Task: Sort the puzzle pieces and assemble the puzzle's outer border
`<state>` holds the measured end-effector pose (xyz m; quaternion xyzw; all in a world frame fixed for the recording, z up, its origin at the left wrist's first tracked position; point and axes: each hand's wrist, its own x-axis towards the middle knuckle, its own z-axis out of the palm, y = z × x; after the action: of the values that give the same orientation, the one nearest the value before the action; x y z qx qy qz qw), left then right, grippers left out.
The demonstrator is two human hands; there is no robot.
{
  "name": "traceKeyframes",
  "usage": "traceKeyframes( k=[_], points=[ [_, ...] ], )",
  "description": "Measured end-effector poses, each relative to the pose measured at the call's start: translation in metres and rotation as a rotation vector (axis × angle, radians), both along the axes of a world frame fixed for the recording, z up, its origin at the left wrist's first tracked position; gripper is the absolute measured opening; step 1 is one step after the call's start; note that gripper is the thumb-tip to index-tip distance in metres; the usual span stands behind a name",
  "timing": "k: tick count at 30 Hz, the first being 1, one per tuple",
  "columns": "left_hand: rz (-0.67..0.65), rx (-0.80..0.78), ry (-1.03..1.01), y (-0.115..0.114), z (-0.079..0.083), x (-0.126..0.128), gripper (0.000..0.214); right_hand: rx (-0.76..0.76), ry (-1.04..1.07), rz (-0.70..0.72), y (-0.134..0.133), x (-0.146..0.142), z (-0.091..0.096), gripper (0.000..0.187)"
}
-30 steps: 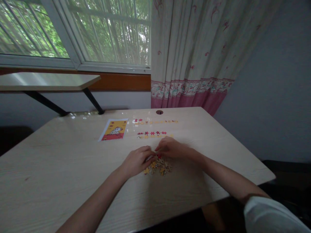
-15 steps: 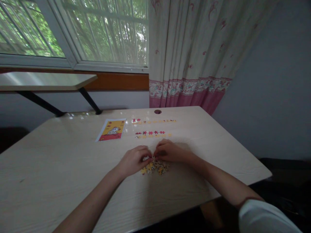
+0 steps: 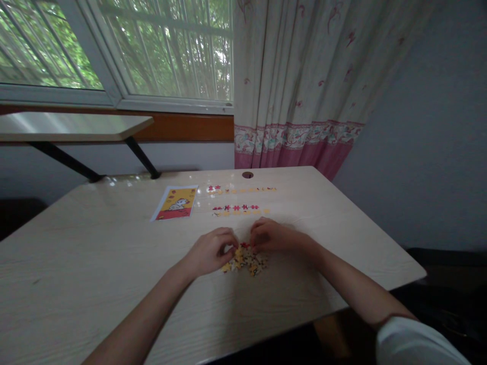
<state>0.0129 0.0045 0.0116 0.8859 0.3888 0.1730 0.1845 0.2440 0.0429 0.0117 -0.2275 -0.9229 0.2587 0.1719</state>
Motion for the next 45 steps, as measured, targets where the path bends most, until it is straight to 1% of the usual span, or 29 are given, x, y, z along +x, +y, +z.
traceKeyframes(
  k=[5,7,9,12,14,16,18,20,22,28,30,34,39,45],
  points=[
    [-0.005,-0.018,-0.042,-0.001,0.001,0.000,0.011,-0.015,0.026,-0.031,-0.001,0.003,0.004,0.009],
    [-0.006,-0.024,-0.073,-0.001,0.002,0.001,0.011,0.009,0.081,-0.053,-0.001,0.002,0.004,0.009],
    [-0.007,-0.035,-0.103,-0.002,0.003,0.001,0.014,0.065,0.162,-0.062,-0.001,0.001,0.003,0.010],
    [-0.013,-0.061,-0.160,-0.002,0.005,0.003,0.016,0.214,0.276,-0.073,-0.001,-0.001,0.002,0.009],
    [-0.021,-0.086,-0.224,-0.003,0.006,0.004,0.017,0.365,0.316,-0.106,-0.002,-0.003,0.001,0.010],
    [-0.015,-0.109,-0.302,-0.002,0.007,0.006,0.019,0.533,0.319,-0.133,-0.005,-0.003,0.001,0.011],
    [0.011,-0.124,-0.372,-0.002,0.007,0.007,0.021,0.666,0.300,-0.132,-0.008,-0.002,0.001,0.011],
    [0.043,-0.129,-0.422,-0.001,0.007,0.008,0.023,0.744,0.277,-0.127,-0.011,-0.001,0.001,0.011],
    [0.064,-0.131,-0.458,0.000,0.006,0.008,0.025,0.786,0.260,-0.138,-0.012,0.001,0.001,0.010],
    [0.065,-0.150,-0.518,0.000,0.006,0.010,0.025,0.821,0.270,-0.178,-0.011,0.000,0.000,0.009],
    [0.079,-0.143,-0.522,-0.001,0.006,0.010,0.025,0.807,0.308,-0.200,-0.009,-0.002,-0.001,0.009],
    [0.106,-0.117,-0.516,-0.001,0.005,0.010,0.026,0.734,0.351,-0.240,-0.007,-0.006,-0.003,0.010],
    [0.081,-0.107,-0.517,0.000,0.003,0.010,0.024,0.665,0.371,-0.204,-0.009,-0.007,-0.003,0.008],
    [0.087,-0.116,-0.512,0.000,0.005,0.010,0.022,0.618,0.370,-0.175,-0.012,-0.005,-0.001,0.008]
  ],
)
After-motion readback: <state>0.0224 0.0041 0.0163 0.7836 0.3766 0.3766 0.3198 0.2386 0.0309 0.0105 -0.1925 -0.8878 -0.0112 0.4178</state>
